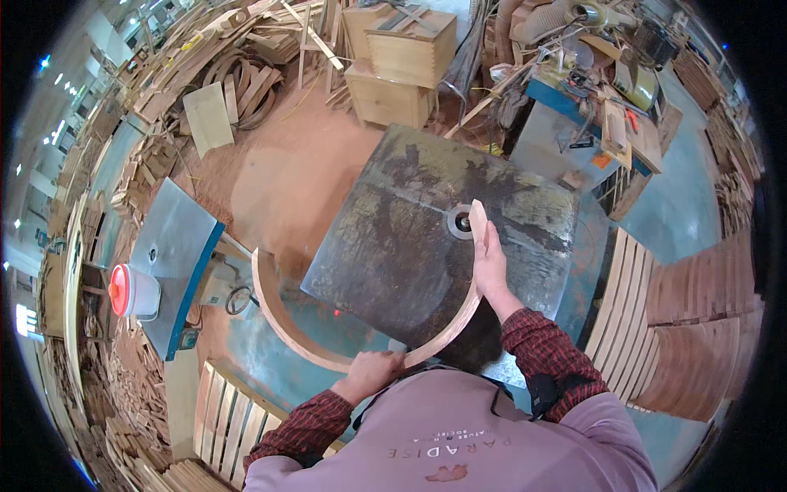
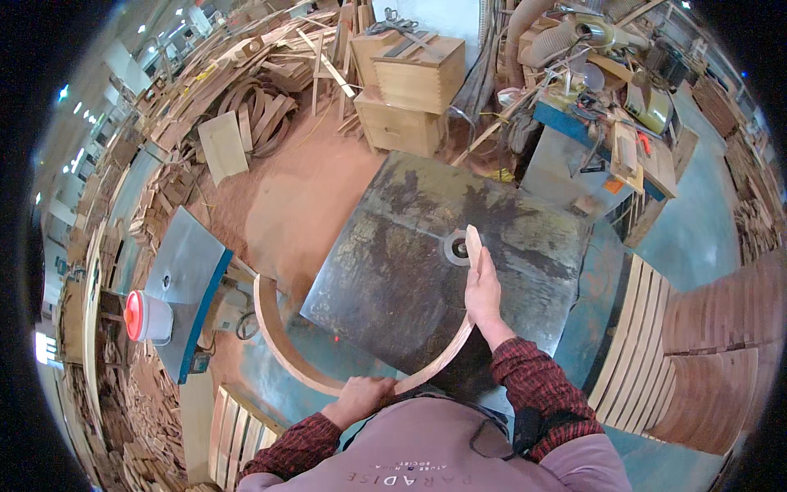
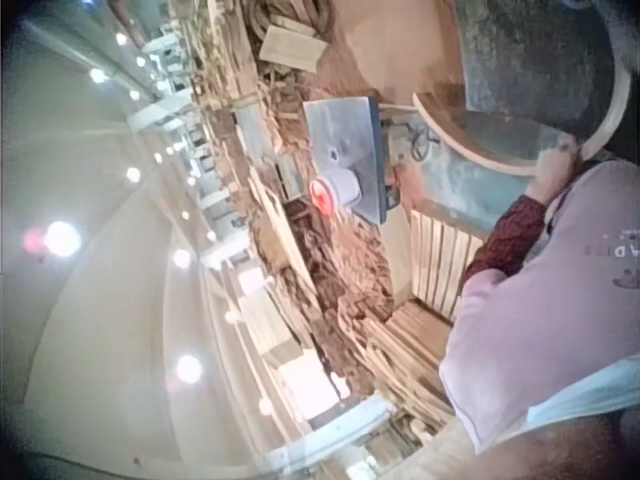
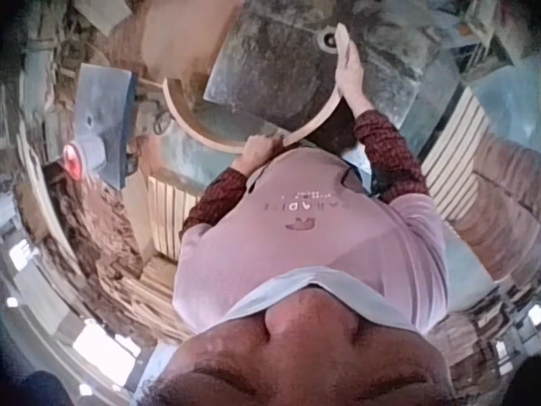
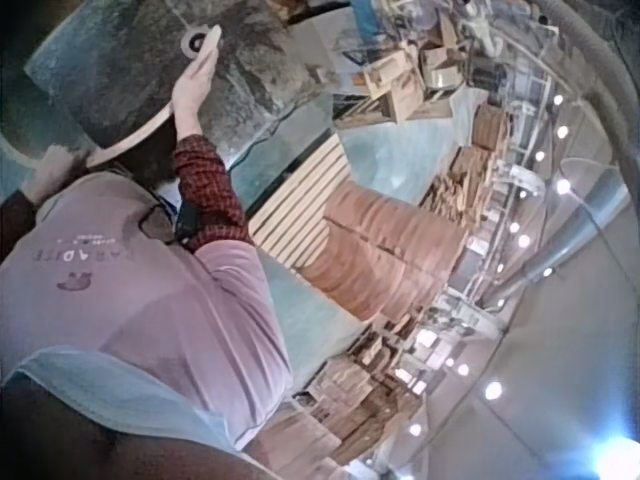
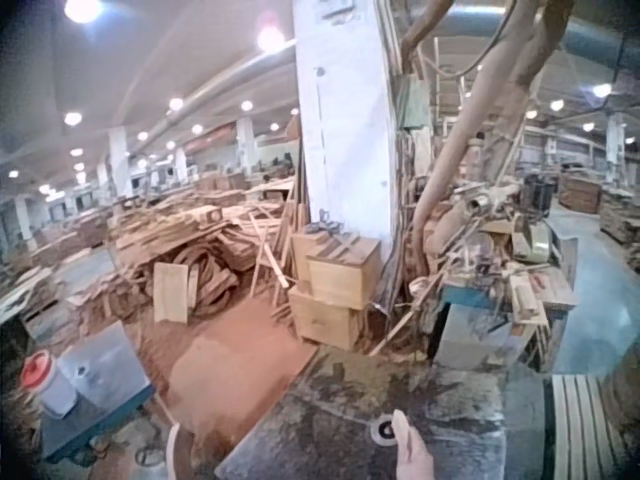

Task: Sanding the interior edges of curved wooden components using a spindle sander and stacking them onto a pallet.

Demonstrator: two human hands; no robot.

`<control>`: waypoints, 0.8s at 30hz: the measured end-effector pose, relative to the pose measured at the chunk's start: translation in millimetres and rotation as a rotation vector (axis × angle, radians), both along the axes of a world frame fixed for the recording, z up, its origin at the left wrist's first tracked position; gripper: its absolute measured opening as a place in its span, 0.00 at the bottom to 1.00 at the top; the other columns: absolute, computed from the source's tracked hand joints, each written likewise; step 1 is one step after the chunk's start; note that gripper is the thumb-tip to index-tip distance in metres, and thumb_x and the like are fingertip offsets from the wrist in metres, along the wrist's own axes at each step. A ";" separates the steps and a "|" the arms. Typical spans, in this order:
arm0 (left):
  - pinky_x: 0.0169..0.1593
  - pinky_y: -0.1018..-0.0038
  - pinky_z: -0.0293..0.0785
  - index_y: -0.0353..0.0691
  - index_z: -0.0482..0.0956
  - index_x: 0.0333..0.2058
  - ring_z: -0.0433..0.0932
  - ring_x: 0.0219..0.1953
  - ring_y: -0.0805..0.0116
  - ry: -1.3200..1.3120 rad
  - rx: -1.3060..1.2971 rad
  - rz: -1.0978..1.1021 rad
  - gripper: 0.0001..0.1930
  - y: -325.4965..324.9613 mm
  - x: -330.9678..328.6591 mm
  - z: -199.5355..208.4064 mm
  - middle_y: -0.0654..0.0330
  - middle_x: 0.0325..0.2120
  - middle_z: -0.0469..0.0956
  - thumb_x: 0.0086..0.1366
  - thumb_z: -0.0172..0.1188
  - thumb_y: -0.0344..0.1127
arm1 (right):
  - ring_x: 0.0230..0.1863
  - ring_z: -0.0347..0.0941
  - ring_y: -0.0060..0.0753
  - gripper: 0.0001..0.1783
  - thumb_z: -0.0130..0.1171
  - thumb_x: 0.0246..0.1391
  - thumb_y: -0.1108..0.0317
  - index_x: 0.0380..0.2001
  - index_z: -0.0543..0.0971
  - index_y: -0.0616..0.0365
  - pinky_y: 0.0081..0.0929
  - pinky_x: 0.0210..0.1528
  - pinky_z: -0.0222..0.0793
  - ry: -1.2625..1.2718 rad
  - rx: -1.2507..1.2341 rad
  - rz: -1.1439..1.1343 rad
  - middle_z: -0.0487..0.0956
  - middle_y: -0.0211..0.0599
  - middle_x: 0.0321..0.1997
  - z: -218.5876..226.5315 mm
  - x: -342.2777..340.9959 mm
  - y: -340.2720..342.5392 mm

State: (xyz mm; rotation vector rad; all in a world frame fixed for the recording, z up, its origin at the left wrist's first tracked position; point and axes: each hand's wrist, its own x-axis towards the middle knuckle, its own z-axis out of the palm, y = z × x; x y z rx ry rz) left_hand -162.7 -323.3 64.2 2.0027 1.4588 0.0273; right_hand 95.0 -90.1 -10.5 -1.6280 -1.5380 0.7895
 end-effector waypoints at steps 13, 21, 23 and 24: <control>0.32 0.51 0.76 0.47 0.76 0.36 0.81 0.29 0.43 0.087 0.124 -0.023 0.17 -5.2 -38.4 53.4 0.53 0.23 0.80 0.70 0.60 0.55 | 0.67 0.71 0.39 0.33 0.47 0.75 0.52 0.71 0.64 0.66 0.36 0.67 0.68 0.791 -0.143 -0.108 0.74 0.48 0.67 35.9 7.1 -35.2; 0.35 0.63 0.80 0.34 0.83 0.41 0.86 0.31 0.56 -0.530 0.507 0.074 0.17 86.8 19.2 180.0 0.48 0.30 0.84 0.62 0.73 0.42 | 0.61 0.77 0.40 0.34 0.53 0.70 0.45 0.70 0.66 0.53 0.46 0.58 0.78 1.262 -0.768 0.378 0.76 0.40 0.66 99.7 -37.0 -84.2; 0.42 0.67 0.81 0.33 0.83 0.46 0.86 0.37 0.64 -0.820 0.332 0.114 0.17 93.9 35.8 184.4 0.52 0.36 0.86 0.62 0.73 0.36 | 0.62 0.76 0.41 0.34 0.53 0.70 0.45 0.70 0.66 0.52 0.46 0.60 0.78 1.539 -0.804 0.480 0.75 0.40 0.66 103.8 -38.1 -92.0; 0.45 0.69 0.81 0.33 0.83 0.48 0.86 0.40 0.68 -0.957 0.237 0.135 0.17 96.7 43.7 185.3 0.53 0.40 0.87 0.62 0.73 0.33 | 0.63 0.76 0.41 0.34 0.52 0.70 0.44 0.70 0.66 0.52 0.47 0.60 0.78 1.681 -0.822 0.534 0.75 0.40 0.67 105.9 -39.7 -95.0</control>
